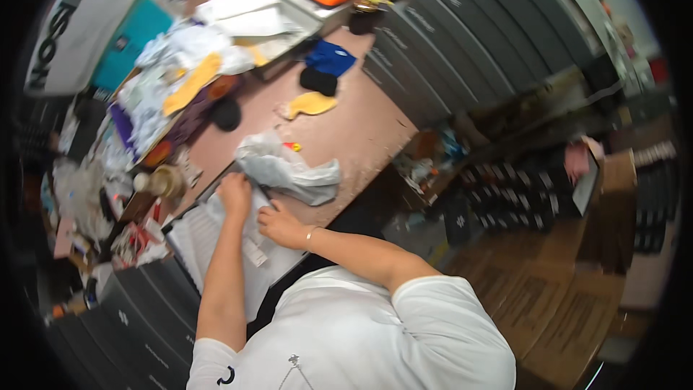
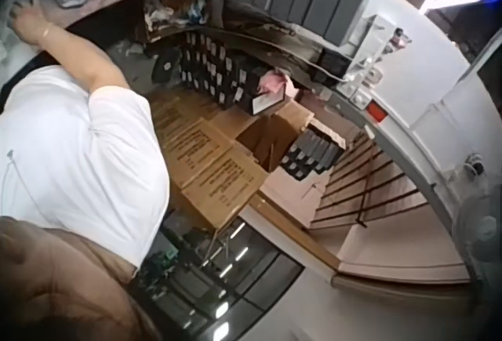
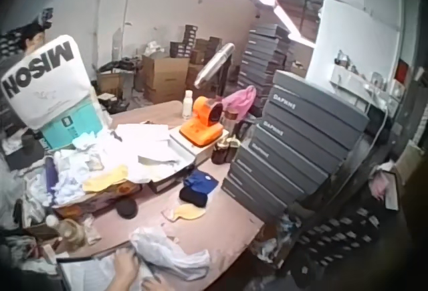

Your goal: Packing finished shoes into shoeboxes using tissue paper and protective wrapping.

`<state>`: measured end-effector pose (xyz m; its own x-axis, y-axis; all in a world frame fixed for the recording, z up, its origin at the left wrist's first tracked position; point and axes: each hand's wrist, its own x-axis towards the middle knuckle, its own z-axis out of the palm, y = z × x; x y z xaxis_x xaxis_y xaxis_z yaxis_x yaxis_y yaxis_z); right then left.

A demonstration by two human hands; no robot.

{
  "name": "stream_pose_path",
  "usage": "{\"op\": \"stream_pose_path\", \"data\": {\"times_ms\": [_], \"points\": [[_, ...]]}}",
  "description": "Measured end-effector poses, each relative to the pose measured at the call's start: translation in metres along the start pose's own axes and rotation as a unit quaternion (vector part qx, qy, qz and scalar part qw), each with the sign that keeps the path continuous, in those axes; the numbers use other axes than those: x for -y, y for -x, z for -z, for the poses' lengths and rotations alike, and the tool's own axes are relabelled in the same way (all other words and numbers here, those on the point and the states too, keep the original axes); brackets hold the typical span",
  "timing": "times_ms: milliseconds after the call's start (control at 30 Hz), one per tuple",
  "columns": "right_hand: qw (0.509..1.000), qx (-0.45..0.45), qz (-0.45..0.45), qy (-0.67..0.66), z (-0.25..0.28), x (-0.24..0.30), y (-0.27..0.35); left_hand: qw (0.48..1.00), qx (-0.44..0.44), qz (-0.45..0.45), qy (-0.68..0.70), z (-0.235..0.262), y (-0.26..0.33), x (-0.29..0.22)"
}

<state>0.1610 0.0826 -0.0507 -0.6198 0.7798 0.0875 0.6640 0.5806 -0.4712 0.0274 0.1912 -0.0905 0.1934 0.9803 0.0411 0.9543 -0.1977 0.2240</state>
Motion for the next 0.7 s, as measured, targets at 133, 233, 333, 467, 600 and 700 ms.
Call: {"op": "stream_pose_path", "data": {"times_ms": [133,233,333,467,600,700], "points": [[0.932,-0.208,-0.115,-0.274,0.000,-0.016,0.018,0.873,-0.152,0.123,0.447,0.041,0.036,0.009],[0.786,-0.338,-0.304,-0.419,-0.020,-0.021,0.037,0.661,-0.137,0.274,0.685,0.070,0.089,0.012],[0.481,-0.221,-0.502,-0.684,-0.008,-0.021,0.062,0.598,-0.049,0.340,0.724,0.040,0.133,0.023],[0.639,0.210,-0.352,-0.651,0.067,0.001,0.079,0.620,0.084,0.402,0.669,0.026,0.134,0.011],[0.754,0.161,-0.077,-0.632,0.064,0.070,0.040,0.689,0.009,0.303,0.658,0.018,0.135,0.006],[0.843,-0.143,-0.114,-0.506,0.023,0.073,-0.003,0.671,-0.041,0.272,0.689,0.039,0.144,0.026]]}}
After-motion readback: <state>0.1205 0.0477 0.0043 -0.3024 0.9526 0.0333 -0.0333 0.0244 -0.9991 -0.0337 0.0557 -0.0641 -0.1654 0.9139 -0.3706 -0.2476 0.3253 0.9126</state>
